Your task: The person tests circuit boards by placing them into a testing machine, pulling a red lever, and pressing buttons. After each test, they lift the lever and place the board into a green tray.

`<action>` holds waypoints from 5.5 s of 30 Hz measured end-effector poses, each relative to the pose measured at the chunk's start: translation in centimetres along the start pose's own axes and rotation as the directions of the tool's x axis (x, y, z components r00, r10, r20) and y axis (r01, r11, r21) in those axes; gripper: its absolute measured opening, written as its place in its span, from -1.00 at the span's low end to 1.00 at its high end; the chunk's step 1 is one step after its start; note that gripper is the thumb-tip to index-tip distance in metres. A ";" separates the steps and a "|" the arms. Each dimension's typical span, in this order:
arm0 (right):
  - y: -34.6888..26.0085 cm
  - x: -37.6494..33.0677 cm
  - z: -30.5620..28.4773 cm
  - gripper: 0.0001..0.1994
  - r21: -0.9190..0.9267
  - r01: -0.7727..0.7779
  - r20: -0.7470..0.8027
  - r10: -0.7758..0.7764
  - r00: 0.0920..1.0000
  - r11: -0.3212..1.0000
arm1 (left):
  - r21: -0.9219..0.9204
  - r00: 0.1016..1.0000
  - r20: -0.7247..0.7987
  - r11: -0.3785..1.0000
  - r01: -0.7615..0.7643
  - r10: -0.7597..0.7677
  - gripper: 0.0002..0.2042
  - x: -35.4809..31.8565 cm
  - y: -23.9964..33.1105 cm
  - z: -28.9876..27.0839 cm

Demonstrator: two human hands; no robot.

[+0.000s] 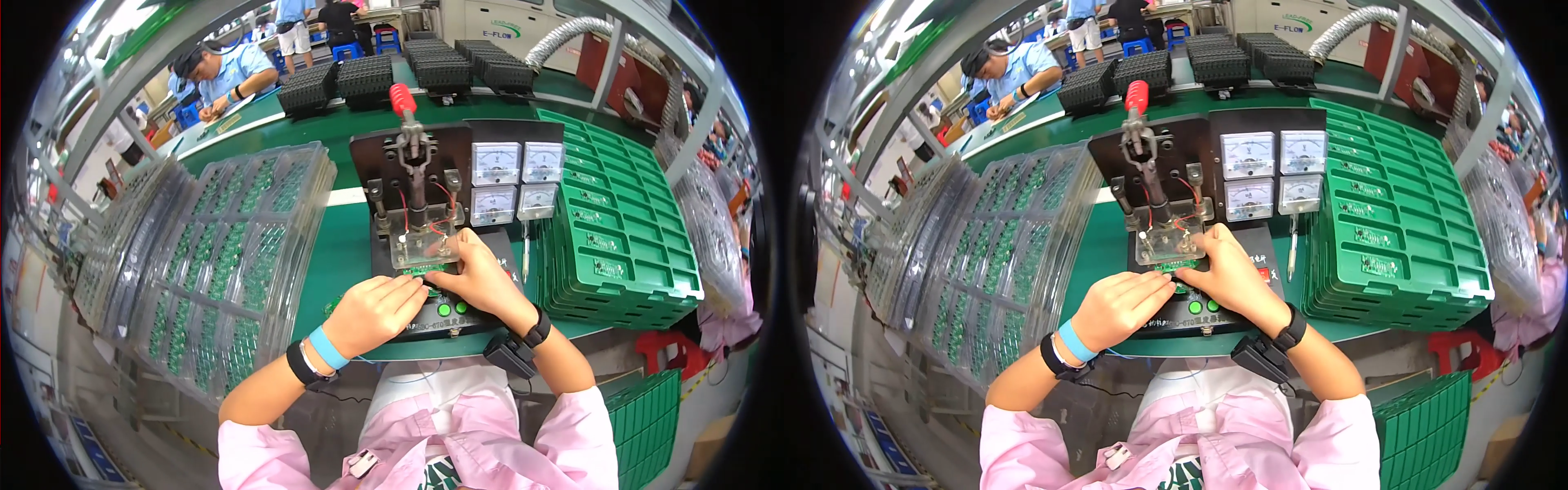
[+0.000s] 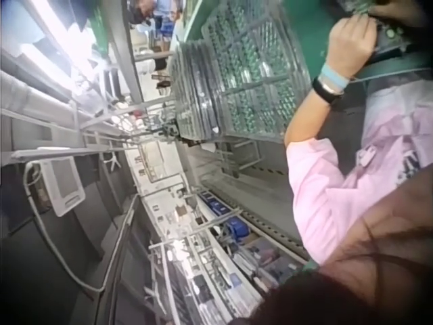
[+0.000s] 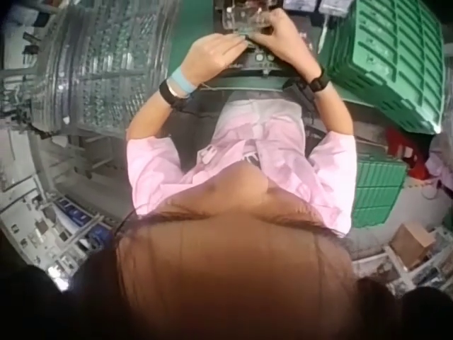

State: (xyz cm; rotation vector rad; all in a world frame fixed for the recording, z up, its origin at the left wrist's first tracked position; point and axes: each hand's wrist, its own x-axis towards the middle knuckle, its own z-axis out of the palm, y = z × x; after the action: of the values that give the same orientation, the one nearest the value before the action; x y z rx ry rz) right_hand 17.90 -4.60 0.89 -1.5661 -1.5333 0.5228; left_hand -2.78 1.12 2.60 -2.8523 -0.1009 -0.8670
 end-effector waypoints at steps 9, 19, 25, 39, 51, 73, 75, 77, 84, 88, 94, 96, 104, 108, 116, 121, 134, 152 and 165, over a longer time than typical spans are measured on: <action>2.6 1.1 -2.2 -0.70 0.037 -0.023 -0.028 0.024 0.999 0.999 | -0.075 0.998 0.064 0.997 0.019 -0.014 -0.66 3.4 0.4 0.5; 4.1 1.0 -3.2 -0.74 0.048 0.022 -0.058 -0.019 0.998 0.999 | -0.037 0.999 0.039 0.999 0.012 -0.010 -0.67 4.7 0.6 1.2; 2.7 -1.9 -7.2 -0.76 -0.054 -0.005 -0.086 0.000 0.996 0.999 | 0.015 0.994 0.067 0.997 0.080 -0.081 -0.66 4.6 1.2 2.5; -1.8 -2.3 -26.8 -0.85 -0.090 0.115 -0.164 -0.129 0.978 0.989 | -0.059 0.933 0.176 0.943 0.328 -0.313 -0.67 7.5 2.6 4.0; 15.2 18.8 -35.9 -0.69 0.233 -0.380 -0.324 0.440 0.838 0.895 | -0.116 0.911 0.255 0.925 0.362 -0.324 -0.39 7.1 2.0 4.0; -5.8 -2.4 -16.2 -0.69 -0.412 0.415 0.182 -0.373 0.910 0.811 | -0.593 0.791 -0.315 0.760 0.267 -0.524 -0.25 13.3 -1.2 -4.5; -7.1 -5.3 -14.2 -0.67 -0.430 0.415 0.256 -0.333 0.908 0.802 | -0.587 0.901 -0.298 0.805 0.087 -0.315 -0.22 10.8 -0.9 -4.0; -5.4 -7.6 -11.7 -0.65 -0.355 0.443 0.238 -0.379 0.894 0.823 | -0.415 0.946 -0.245 0.905 0.096 -0.213 -0.28 6.5 1.4 -2.8; -1.0 -10.3 -4.6 -0.58 -0.442 0.591 0.119 -0.609 0.784 0.675 | -0.531 0.861 -0.093 0.756 0.382 -0.500 -0.43 -1.8 3.5 -0.7; 0.6 -11.6 -1.9 -0.57 -0.468 0.550 -0.088 -0.656 0.750 0.692 | -0.461 0.824 0.001 0.731 0.503 -0.566 -0.51 -4.6 2.8 0.7; 2.9 -11.5 1.2 -0.54 -0.619 0.427 0.009 -0.537 0.843 0.659 | -0.364 0.858 0.069 0.788 0.497 -0.509 -0.59 -5.3 1.4 0.8; 3.1 -11.3 1.4 -0.55 -0.619 0.421 -0.001 -0.537 0.843 0.662 | -0.383 0.844 0.084 0.765 0.518 -0.529 -0.55 -5.0 1.0 0.8; 2.7 -11.2 1.5 -0.57 -0.594 0.408 -0.045 -0.535 0.844 0.693 | -0.235 0.896 0.118 0.865 0.443 -0.427 -0.31 -1.8 -0.8 -0.2; 1.1 -10.8 0.5 -0.60 -0.553 0.389 0.031 -0.449 0.893 0.737 | -0.215 0.899 0.188 0.877 0.430 -0.394 -0.23 -2.2 -0.9 -0.3; -9.8 2.9 -5.1 -0.66 -0.121 0.885 -0.045 -0.893 0.448 0.450 | -0.223 0.858 -0.036 0.841 0.493 -0.512 -0.28 -4.0 0.6 -0.3; -11.7 8.7 -2.5 -0.66 -0.223 0.742 -0.316 -0.767 0.558 0.632 | -0.231 0.725 -0.082 0.721 0.653 -0.684 -0.55 -7.9 0.8 -0.9; -1.4 -2.3 1.2 -0.80 -0.001 0.077 0.113 -0.076 0.991 0.997 | -0.156 0.557 0.071 0.542 0.825 -0.827 -0.78 -13.7 0.3 -0.3; -2.5 -10.5 -6.0 -0.81 -0.069 -0.027 -0.203 0.013 0.979 0.997 | -0.131 0.917 -0.163 0.929 0.346 -0.365 -0.69 -2.4 3.3 3.0; 1.6 2.8 -31.5 -0.76 0.078 0.012 -0.460 0.026 0.888 0.997 | -0.204 0.896 0.066 0.873 0.443 -0.439 -0.59 2.4 3.1 4.7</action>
State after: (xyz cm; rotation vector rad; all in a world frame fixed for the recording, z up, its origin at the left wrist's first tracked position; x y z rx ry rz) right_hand 44.23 -10.58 17.48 -1.5013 -1.1284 0.1874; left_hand 2.16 -1.09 -0.34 -3.0921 -0.7331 -0.9817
